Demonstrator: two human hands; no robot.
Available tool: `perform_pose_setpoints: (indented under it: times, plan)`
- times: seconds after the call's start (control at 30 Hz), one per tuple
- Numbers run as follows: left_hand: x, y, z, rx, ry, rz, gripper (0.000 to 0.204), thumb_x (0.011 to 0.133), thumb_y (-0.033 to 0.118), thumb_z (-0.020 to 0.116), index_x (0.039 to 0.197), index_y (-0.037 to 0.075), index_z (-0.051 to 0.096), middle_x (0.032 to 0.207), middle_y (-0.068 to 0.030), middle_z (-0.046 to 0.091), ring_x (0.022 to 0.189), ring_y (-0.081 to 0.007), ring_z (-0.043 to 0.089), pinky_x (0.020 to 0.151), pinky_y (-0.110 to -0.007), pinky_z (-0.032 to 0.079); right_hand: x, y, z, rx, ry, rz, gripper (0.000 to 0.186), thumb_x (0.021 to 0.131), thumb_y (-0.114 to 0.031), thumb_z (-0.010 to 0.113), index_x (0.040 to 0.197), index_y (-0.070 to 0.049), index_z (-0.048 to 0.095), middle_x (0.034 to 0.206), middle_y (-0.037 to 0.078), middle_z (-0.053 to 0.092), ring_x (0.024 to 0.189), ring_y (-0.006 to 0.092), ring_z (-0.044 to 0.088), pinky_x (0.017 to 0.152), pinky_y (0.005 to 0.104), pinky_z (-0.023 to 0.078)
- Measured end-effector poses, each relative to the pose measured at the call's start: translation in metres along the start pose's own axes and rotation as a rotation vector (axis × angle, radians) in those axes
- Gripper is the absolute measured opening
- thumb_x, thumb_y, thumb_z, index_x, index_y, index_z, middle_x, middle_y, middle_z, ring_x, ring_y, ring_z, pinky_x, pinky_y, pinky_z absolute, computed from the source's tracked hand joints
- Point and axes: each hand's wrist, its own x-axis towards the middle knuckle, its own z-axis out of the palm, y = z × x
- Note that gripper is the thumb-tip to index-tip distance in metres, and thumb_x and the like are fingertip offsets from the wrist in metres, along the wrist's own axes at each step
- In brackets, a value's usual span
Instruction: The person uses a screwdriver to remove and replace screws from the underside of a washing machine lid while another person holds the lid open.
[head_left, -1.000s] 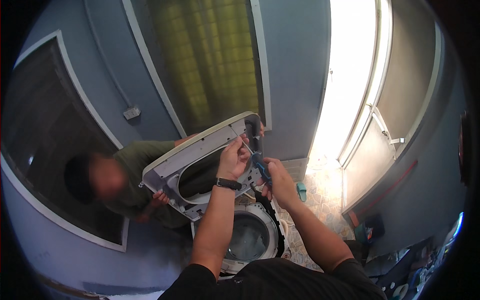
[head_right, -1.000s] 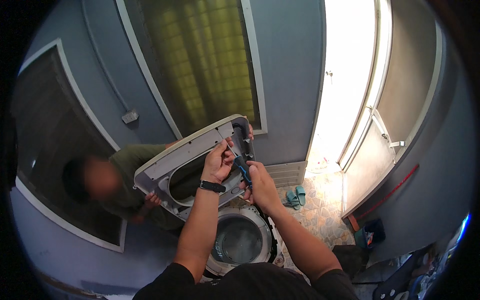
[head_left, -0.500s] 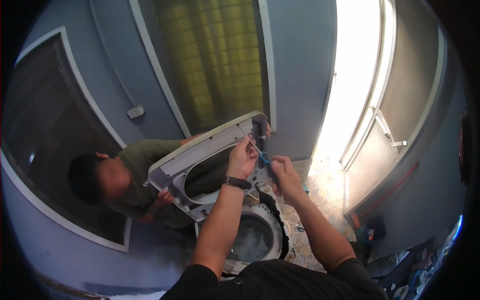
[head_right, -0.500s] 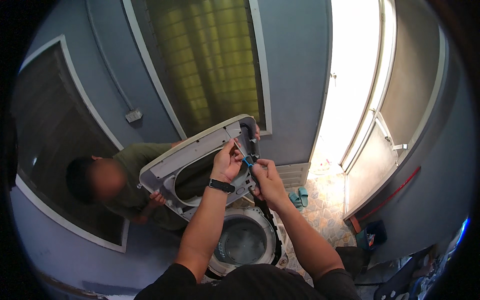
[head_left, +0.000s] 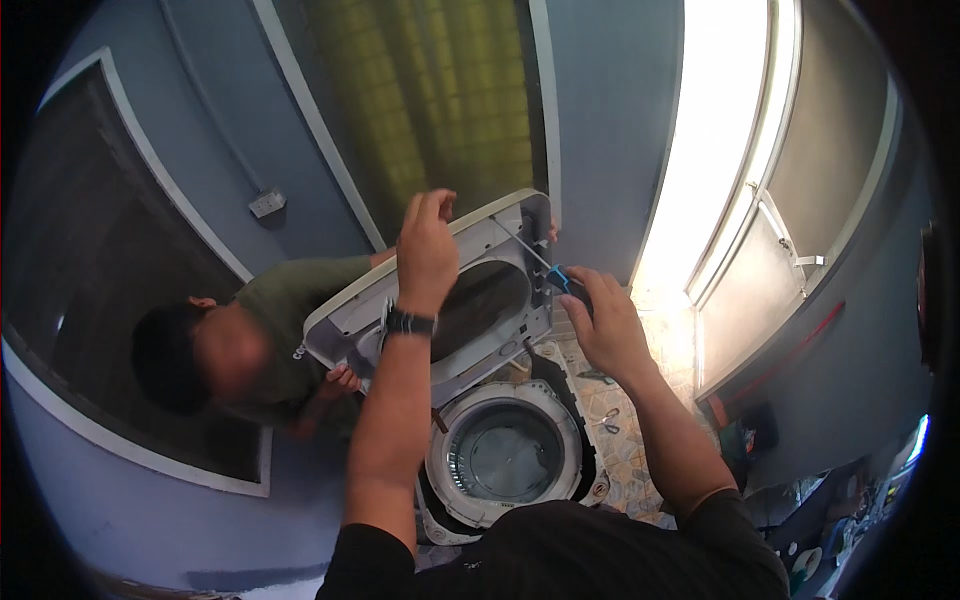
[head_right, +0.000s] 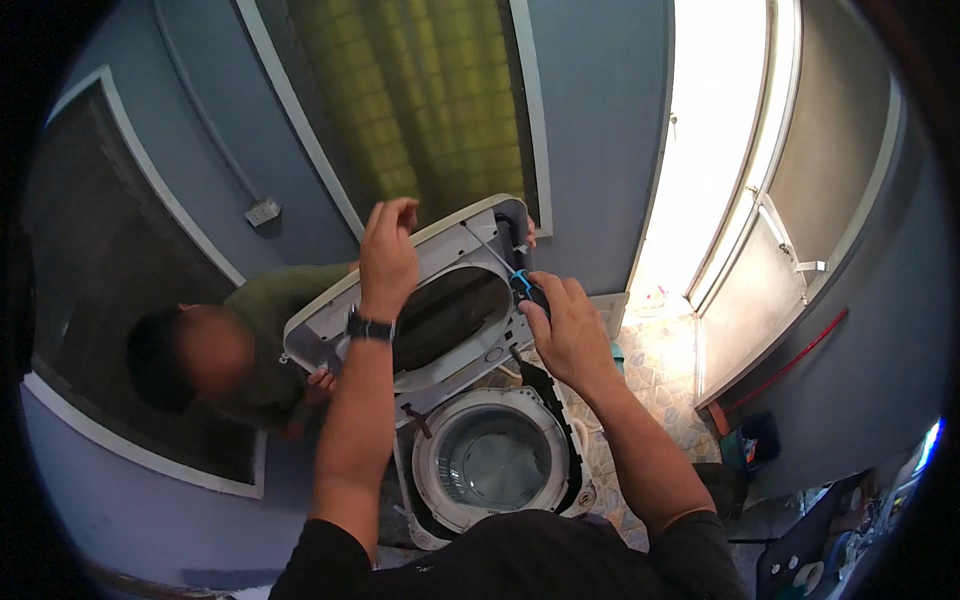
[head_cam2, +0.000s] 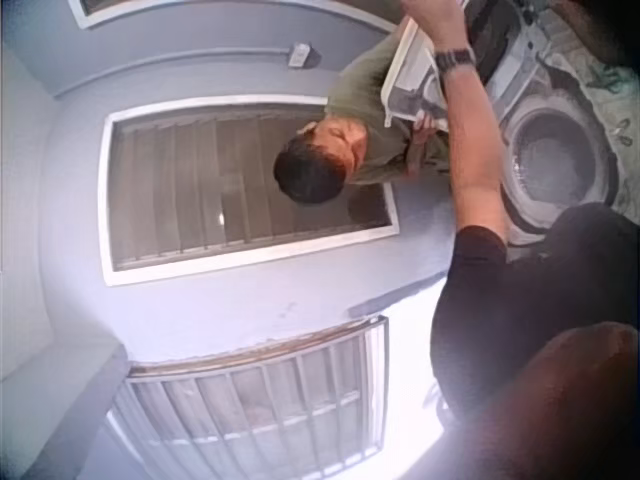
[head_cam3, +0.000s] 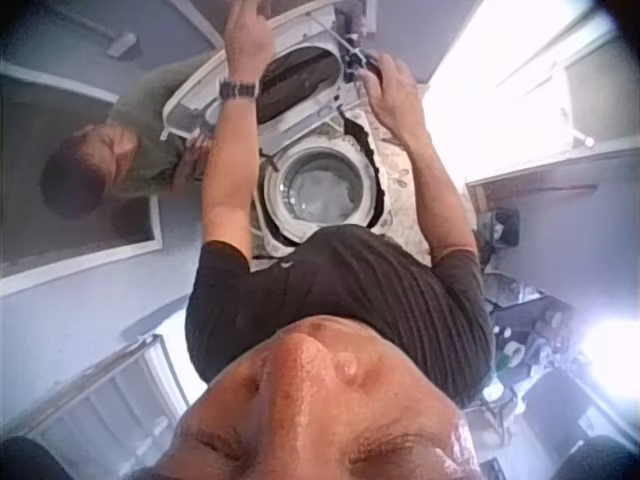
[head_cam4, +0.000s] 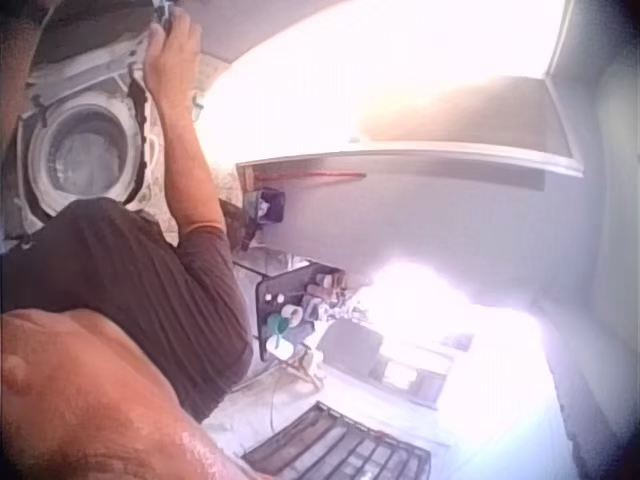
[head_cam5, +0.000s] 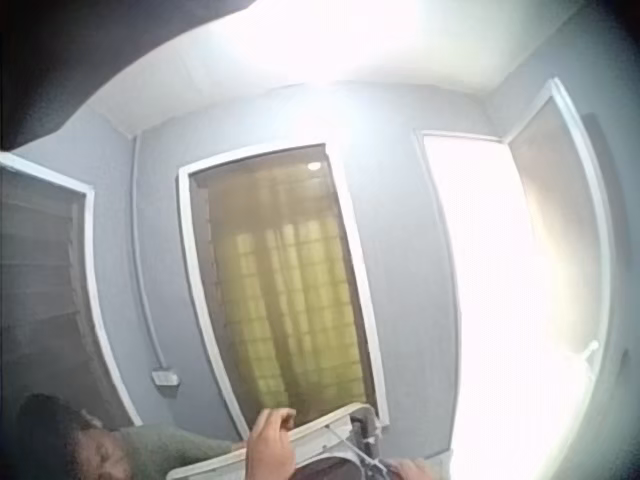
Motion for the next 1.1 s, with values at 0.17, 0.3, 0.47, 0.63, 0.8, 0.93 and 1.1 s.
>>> perform_pose_setpoints:
  times: [0.17,0.3,0.47,0.63,0.8,0.93,1.1]
  plan:
    - [0.007,-0.011,0.010,-0.212,-0.061,-0.285,0.024,0.102,-0.003,0.045,0.119,-0.002,0.063,0.114,-0.0143,0.069,0.109,-0.0271,0.070,0.095,-0.037,0.055,0.000,0.003,0.000,0.093,-0.059,0.104,0.035,0.100,-0.022,0.067,0.131,-0.008,0.060,0.111,0.021,0.066,0.100,0.0431,0.065,0.088,0.0491,0.051]
    - [-0.099,-0.004,0.013,-1.286,0.085,-0.560,0.019,0.111,0.011,0.046,0.119,0.005,0.063,0.114,-0.0071,0.068,0.106,-0.0201,0.066,0.092,-0.034,0.053,0.003,0.007,-0.006,0.234,-0.160,0.298,0.037,0.100,-0.020,0.065,0.135,-0.009,0.059,0.116,0.019,0.066,0.103,0.0422,0.066,0.090,0.0492,0.051]
    - [-0.269,0.003,0.044,-1.708,0.245,-1.741,0.027,0.088,-0.014,0.051,0.109,0.000,0.061,0.110,-0.0104,0.063,0.106,-0.0261,0.065,0.086,-0.032,0.054,-0.016,0.000,-0.004,-0.061,-0.065,0.062,0.037,0.101,-0.019,0.065,0.136,-0.007,0.060,0.114,0.020,0.066,0.101,0.0410,0.066,0.087,0.0465,0.053]
    - [-0.352,-0.004,0.026,-1.583,0.026,-1.790,0.014,0.109,0.013,0.057,0.118,0.003,0.062,0.108,-0.0058,0.065,0.102,-0.0194,0.065,0.080,-0.026,0.053,-0.040,-0.006,0.012,0.233,0.001,0.320,0.037,0.100,-0.013,0.065,0.135,-0.003,0.060,0.110,0.018,0.068,0.100,0.0328,0.068,0.088,0.0398,0.053]
    - [-0.347,-0.025,-0.013,-1.867,-0.182,-1.541,0.023,0.112,0.023,0.054,0.124,0.007,0.063,0.100,-0.0004,0.064,0.085,-0.0132,0.059,0.070,-0.023,0.044,-0.098,-0.028,0.020,0.237,-0.111,0.279,0.039,0.098,-0.012,0.068,0.134,-0.002,0.060,0.118,0.020,0.067,0.109,0.0338,0.067,0.096,0.0394,0.052]
    - [-0.314,-0.025,-0.032,-1.495,-0.159,-1.491,0.028,0.114,0.026,0.049,0.130,0.008,0.062,0.098,0.0001,0.062,0.081,-0.0124,0.059,0.068,-0.024,0.046,-0.145,-0.057,0.031,0.295,-0.274,0.289,0.039,0.097,-0.014,0.069,0.133,-0.002,0.062,0.117,0.020,0.068,0.108,0.0336,0.068,0.095,0.0395,0.052]
    - [-0.272,-0.039,-0.065,-1.361,-0.100,-1.169,0.016,0.109,0.018,0.059,0.123,0.010,0.061,0.110,-0.0058,0.071,0.093,-0.0162,0.070,0.074,-0.027,0.054,-0.168,-0.082,0.038,0.366,-0.312,0.279,0.038,0.096,-0.014,0.070,0.131,-0.001,0.064,0.115,0.019,0.068,0.106,0.0315,0.068,0.092,0.0378,0.053]
